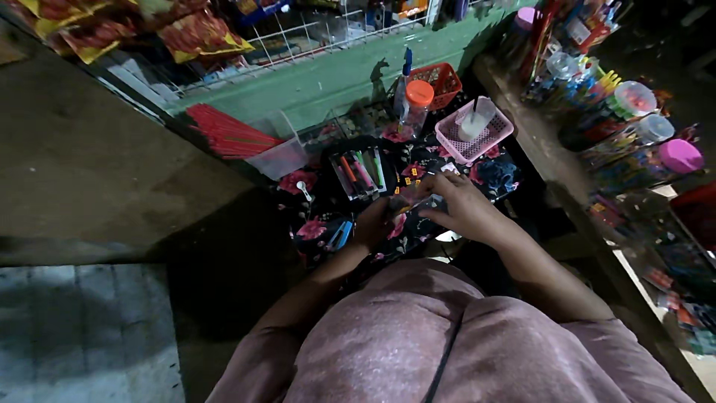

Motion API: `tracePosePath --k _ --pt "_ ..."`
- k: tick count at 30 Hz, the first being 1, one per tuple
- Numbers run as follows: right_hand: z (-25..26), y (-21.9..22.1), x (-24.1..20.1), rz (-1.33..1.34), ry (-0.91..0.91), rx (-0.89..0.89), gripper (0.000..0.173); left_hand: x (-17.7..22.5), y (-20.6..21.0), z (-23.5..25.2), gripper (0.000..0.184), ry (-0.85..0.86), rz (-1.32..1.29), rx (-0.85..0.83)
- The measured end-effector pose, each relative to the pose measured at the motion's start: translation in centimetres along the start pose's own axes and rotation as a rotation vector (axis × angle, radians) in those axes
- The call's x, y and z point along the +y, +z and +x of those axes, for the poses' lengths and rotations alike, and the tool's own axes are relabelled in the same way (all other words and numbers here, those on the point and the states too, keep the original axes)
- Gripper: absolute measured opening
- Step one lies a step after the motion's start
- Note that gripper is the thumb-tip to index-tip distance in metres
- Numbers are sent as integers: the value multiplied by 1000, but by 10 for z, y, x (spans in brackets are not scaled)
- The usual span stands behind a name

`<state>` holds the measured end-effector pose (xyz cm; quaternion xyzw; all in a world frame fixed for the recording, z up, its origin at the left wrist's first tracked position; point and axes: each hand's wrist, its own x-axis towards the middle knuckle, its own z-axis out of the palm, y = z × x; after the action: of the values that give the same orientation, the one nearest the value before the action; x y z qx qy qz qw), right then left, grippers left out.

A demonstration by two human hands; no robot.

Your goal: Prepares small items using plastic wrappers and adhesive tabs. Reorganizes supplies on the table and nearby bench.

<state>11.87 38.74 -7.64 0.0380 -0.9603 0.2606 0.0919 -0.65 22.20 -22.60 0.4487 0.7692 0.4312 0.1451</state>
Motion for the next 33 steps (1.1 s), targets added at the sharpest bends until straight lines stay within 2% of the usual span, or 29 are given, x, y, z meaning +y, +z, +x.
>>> tracePosePath --k 2,5,7,8,11,13,15,17,20,22,25,26,29,31,33 --pt "1 7 3 -34 -37 0 39 6 -3 2 40 -16 -7 -29" --pt "4 13 3 -74 -39 -75 56 9 -3 4 40 -22 -22 -61" --pt "6 16 4 -93 -52 -90 53 13 -5 4 42 -52 -30 -110" --pt "6 17 3 -86 -57 -58 49 11 -5 3 48 -48 -48 -113" --pt "8 13 -5 -114 -84 104 38 -14 -3 0 83 67 -169 -23" --pt "8 14 -6 -183 -88 116 33 -34 -15 -3 93 58 -208 -1" --pt "5 18 -4 -238 -62 59 33 -56 -36 -11 88 25 -205 49" --pt "6 20 -2 -276 -75 82 30 -80 -55 -20 78 -3 -206 185" --pt "8 32 2 -270 -54 -9 30 -86 -68 -39 73 -132 -159 277" --pt "15 42 -1 -231 -81 -51 31 -70 -64 -49 79 -119 -160 160" --pt "22 59 -13 -138 -148 -82 28 -42 -31 -60 96 -125 -217 -51" --pt "24 65 -15 -116 -163 -73 26 -36 -19 -61 94 -160 -228 -100" --pt "21 74 -11 -7 -147 -7 29 -30 0 -60 56 -317 -209 -164" --pt "10 62 1 48 -27 9 35 -42 -3 -59 49 -473 -176 -147" --pt "-15 41 23 53 200 73 36 -71 -16 -56 52 -643 -109 -30"
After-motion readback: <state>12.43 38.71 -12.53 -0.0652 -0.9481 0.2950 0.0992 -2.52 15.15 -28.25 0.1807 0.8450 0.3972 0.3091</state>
